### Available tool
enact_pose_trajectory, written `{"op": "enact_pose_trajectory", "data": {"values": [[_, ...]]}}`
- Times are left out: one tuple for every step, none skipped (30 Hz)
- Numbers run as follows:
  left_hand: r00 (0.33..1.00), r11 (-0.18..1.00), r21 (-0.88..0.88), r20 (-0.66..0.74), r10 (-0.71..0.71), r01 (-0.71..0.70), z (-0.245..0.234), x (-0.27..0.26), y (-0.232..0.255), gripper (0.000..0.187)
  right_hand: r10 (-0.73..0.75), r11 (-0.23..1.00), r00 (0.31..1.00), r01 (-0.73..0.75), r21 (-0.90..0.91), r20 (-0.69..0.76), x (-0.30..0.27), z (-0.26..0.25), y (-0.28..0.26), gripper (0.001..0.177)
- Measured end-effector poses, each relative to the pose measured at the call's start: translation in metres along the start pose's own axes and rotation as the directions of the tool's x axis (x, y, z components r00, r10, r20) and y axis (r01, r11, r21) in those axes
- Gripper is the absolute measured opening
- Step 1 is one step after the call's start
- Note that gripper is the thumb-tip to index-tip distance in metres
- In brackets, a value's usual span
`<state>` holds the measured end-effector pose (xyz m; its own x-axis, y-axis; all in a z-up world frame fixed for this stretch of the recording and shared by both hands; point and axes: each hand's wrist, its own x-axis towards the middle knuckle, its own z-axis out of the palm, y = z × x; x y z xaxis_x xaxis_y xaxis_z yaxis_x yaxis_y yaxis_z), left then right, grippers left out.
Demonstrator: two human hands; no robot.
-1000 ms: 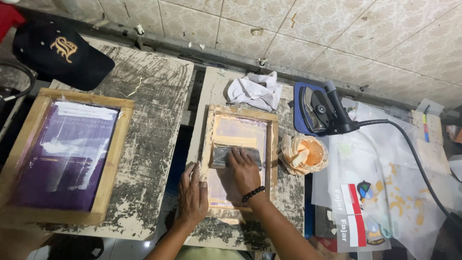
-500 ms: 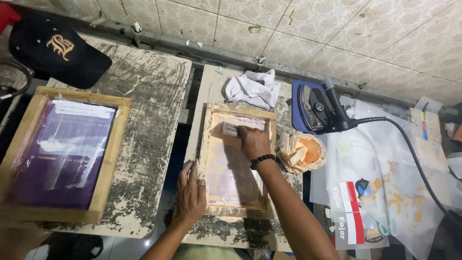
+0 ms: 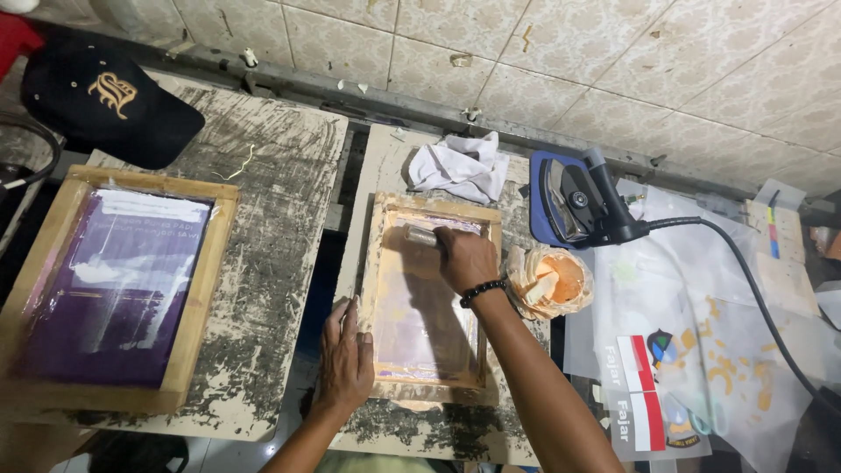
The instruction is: The person uses a squeegee to spread orange ink across a screen printing frame. They then use a white cloth to wipe the squeegee and the frame edges before continuing to spread the ink evenly.
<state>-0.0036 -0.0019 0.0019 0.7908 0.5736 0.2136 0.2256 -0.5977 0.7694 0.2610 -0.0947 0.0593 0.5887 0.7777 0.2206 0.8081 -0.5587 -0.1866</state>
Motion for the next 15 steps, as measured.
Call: {"op": "enact_pose_trajectory", "data": {"values": [[1.0,1.0,0.003,0.002,0.001,-0.001,0.001,0.001,-0.001,0.058,0.003,1.0,1.0,-0.003,0.003,-0.001,0.006,0.005,0.001,0.02],[1.0,1.0,-0.002,-0.006,0.007,-0.007,0.002,0.002,-0.001,0.058,0.027,0.999,0.999,-0.026,-0.028,0.046,0.012,0.01,0.001,0.018],[1.0,1.0,-0.009,-0.014,0.008,-0.008,0.003,0.0,-0.002,0.058,0.051,0.997,0.994,-0.045,-0.06,0.097,0.017,0.016,0.001,0.019],[1.0,1.0,-0.007,-0.012,0.004,-0.004,0.002,-0.001,-0.001,0.058,0.051,0.997,0.994,-0.045,-0.057,0.101,0.015,0.018,-0.001,0.019],[1.0,1.0,-0.008,-0.021,0.017,-0.017,0.002,0.0,0.0,0.058,0.021,0.998,0.991,-0.013,-0.061,0.134,0.016,0.02,-0.003,0.017],[0.999,1.0,-0.009,-0.031,0.03,-0.03,0.001,0.0,0.0,0.057,-0.01,0.998,0.986,0.021,-0.065,0.167,0.017,0.022,-0.005,0.026],[0.999,1.0,-0.006,-0.035,0.019,-0.019,0.0,0.0,0.001,0.057,-0.018,0.998,0.984,0.029,-0.06,0.175,0.014,0.021,-0.007,0.026],[1.0,1.0,-0.015,-0.018,-0.001,0.001,-0.002,0.0,0.002,0.058,-0.041,0.998,0.978,0.05,-0.038,0.206,0.012,0.019,-0.009,0.028],[1.0,1.0,-0.027,0.004,-0.011,0.011,-0.002,0.004,0.003,0.058,-0.055,0.998,0.971,0.062,-0.021,0.231,0.01,0.016,-0.008,0.032],[1.0,1.0,-0.029,0.005,-0.011,0.011,-0.003,0.002,0.004,0.058,-0.053,0.998,0.971,0.06,-0.022,0.232,0.006,0.014,-0.013,0.032],[1.0,1.0,-0.023,-0.001,-0.001,0.001,-0.003,0.003,0.005,0.058,-0.056,0.998,0.966,0.062,-0.014,0.253,0.003,0.012,-0.018,0.031],[1.0,1.0,-0.016,-0.007,0.009,-0.009,-0.004,0.003,0.006,0.058,-0.059,0.998,0.96,0.063,-0.005,0.273,-0.001,0.01,-0.022,0.03],[1.0,1.0,-0.017,-0.005,0.013,-0.014,-0.002,0.002,0.003,0.058,-0.055,0.998,0.961,0.059,-0.007,0.271,-0.003,0.006,-0.025,0.03],[1.0,1.0,-0.003,-0.008,0.02,-0.02,0.0,0.002,0.0,0.057,-0.07,0.997,0.95,0.079,-0.015,0.305,-0.006,0.003,-0.028,0.037],[1.0,1.0,0.011,-0.012,0.022,-0.022,0.002,0.0,-0.002,0.056,-0.087,0.995,0.936,0.101,-0.022,0.341,-0.009,-0.001,-0.032,0.044]]}}
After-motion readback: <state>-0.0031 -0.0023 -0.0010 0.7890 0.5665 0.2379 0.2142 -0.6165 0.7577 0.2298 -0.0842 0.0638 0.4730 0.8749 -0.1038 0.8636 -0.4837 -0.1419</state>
